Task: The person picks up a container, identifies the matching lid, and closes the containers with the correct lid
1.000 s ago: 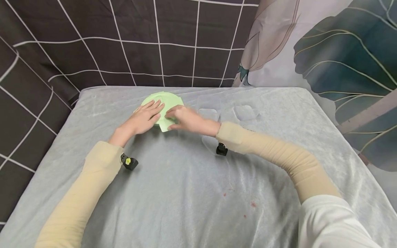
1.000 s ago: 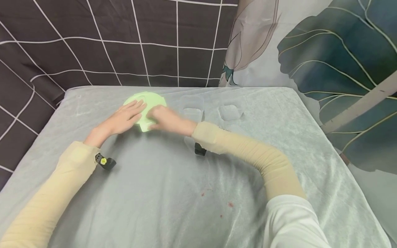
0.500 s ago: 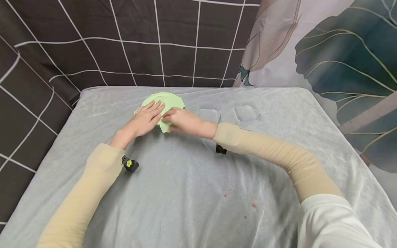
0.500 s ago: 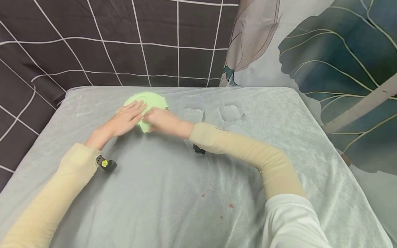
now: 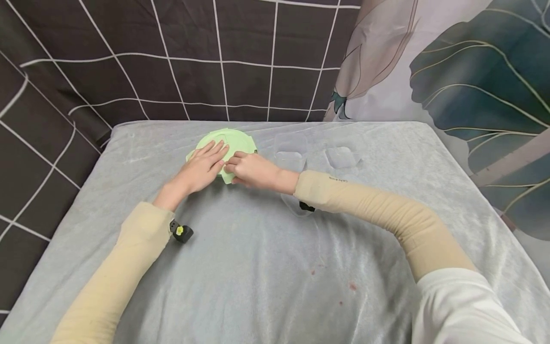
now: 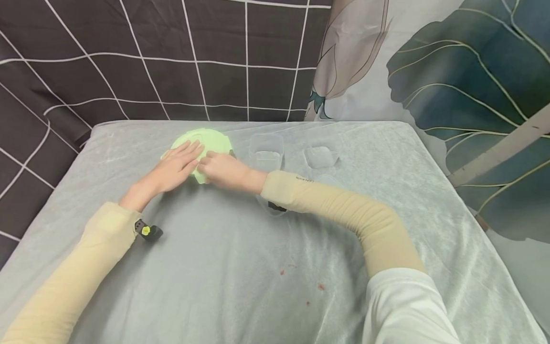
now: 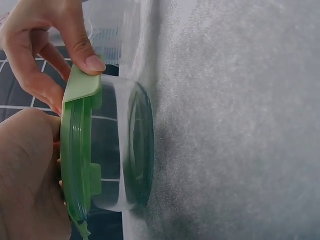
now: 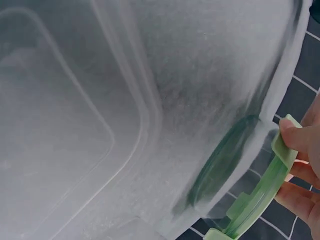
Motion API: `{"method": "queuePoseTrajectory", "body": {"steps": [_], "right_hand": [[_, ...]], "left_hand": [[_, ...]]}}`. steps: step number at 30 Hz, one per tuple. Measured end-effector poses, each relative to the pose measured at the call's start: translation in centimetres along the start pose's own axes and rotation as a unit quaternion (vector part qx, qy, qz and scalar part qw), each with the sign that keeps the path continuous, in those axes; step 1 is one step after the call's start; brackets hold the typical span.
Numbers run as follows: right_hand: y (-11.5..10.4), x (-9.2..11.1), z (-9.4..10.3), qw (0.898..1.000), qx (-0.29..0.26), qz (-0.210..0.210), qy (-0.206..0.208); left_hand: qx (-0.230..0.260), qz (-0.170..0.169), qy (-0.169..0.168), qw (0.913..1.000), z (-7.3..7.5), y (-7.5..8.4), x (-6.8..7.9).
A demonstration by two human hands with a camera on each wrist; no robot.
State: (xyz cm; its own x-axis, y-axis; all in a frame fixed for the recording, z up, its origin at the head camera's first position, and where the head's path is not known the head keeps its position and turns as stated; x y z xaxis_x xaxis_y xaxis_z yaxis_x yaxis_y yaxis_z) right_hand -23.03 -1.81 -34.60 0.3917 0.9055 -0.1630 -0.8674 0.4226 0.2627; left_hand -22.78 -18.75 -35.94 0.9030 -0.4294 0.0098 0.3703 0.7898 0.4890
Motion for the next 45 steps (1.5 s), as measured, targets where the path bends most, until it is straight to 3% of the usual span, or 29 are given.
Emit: {"method": "queuePoseTrajectory", "body": {"steps": [8, 25, 34, 45], "right_hand": [[-0.8, -0.1, -0.2, 0.997, 0.065, 0.037, 0.019], [-1.4, 0.2, -0.7, 0.991, 0.118, 0.058, 0.038], [-1.2, 0.2, -1.1, 0.982, 0.156, 0.064, 0.081], [-1.1, 0.2, -1.5, 0.978, 0.171, 0.064, 0.102]], "left_hand": [[0.011, -0.005, 0.004, 0.9999, -0.1, -0.4, 0.1], [0.009, -0.007, 0.010, 0.9999, -0.4, -0.3, 0.1], [0.006, -0.015, 0.024, 0.9996, -0.2, 0.0, 0.0], [0.001, -0.014, 0.023, 0.9996, -0.2, 0.1, -0.1]]}}
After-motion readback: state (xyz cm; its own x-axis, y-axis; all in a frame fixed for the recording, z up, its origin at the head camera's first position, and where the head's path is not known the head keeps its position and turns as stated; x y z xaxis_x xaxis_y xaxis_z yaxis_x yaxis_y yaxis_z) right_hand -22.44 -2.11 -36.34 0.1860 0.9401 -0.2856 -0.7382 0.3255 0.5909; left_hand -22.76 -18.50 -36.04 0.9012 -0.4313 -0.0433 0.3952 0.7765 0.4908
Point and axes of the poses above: each hand's wrist, its own x-axis away from the middle knuckle, its own z-axis out of the back of the hand, y = z × x, the point moved 2 cm from there along -x, towards the middle knuckle, and after that the axes turned 8 degrees about x, right-handed, at the moved point
